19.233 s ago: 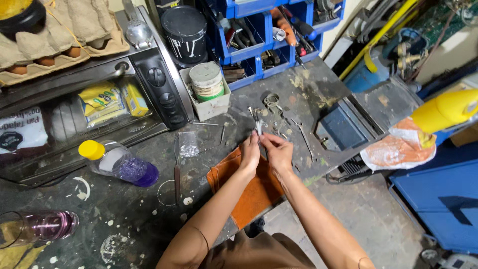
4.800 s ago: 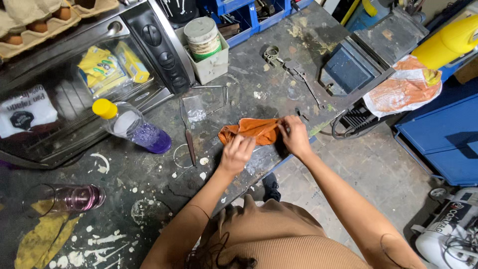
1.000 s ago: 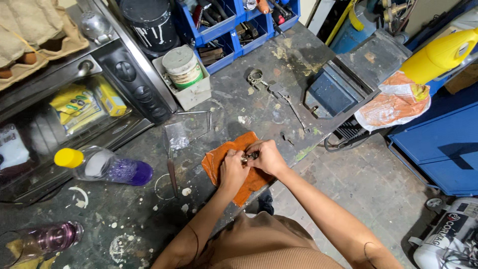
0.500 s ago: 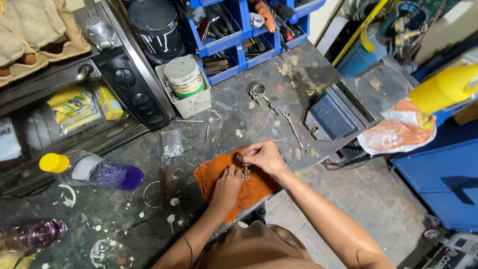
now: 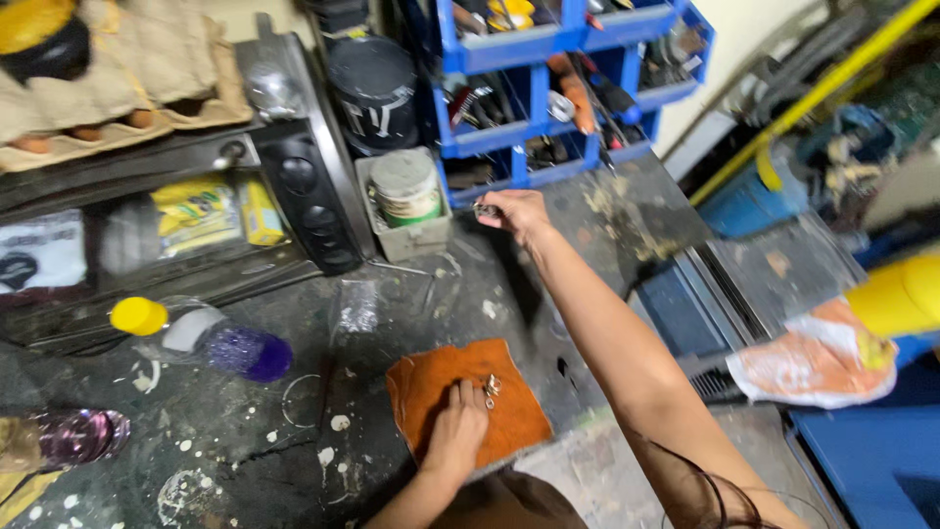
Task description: The person wipes small metal lock components on a cloth, retrieves tools and hardware from storage bins, and handles padlocks, metal rods, and a hammer on the workbench.
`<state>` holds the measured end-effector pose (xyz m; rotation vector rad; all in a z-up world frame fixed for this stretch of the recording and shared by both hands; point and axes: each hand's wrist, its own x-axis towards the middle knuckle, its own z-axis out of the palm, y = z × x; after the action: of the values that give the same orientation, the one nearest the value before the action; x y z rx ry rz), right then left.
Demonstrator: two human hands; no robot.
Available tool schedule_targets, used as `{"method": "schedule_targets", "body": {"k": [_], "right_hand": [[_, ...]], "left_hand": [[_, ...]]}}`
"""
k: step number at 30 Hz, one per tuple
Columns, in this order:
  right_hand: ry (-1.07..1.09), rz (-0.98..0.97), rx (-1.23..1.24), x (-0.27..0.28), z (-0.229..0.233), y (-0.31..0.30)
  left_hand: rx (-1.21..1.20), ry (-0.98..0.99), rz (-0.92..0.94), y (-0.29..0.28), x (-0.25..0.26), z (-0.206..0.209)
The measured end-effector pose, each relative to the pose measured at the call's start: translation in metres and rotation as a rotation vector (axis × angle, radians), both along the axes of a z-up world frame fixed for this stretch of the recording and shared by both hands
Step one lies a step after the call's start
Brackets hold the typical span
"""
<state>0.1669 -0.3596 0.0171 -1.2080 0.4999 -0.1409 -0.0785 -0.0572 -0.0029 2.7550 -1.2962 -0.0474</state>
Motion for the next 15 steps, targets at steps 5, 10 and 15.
{"method": "schedule_targets", "body": {"k": [5,10,15], "right_hand": [[-0.073,-0.053,-0.1,0.064,-0.037,-0.024],[-0.148,-0.04,-0.271,0.111,-0.049,-0.023],[-0.079,-0.049,-0.936,0.137,-0.061,-0.027]], "left_hand": [[-0.015,0.057,0.023,0.002,-0.001,-0.005],[0.084,0.069,-0.036,0.005,0.001,0.012],[0.03,0.129,-0.066,0.006,0.004,0.022]]}}
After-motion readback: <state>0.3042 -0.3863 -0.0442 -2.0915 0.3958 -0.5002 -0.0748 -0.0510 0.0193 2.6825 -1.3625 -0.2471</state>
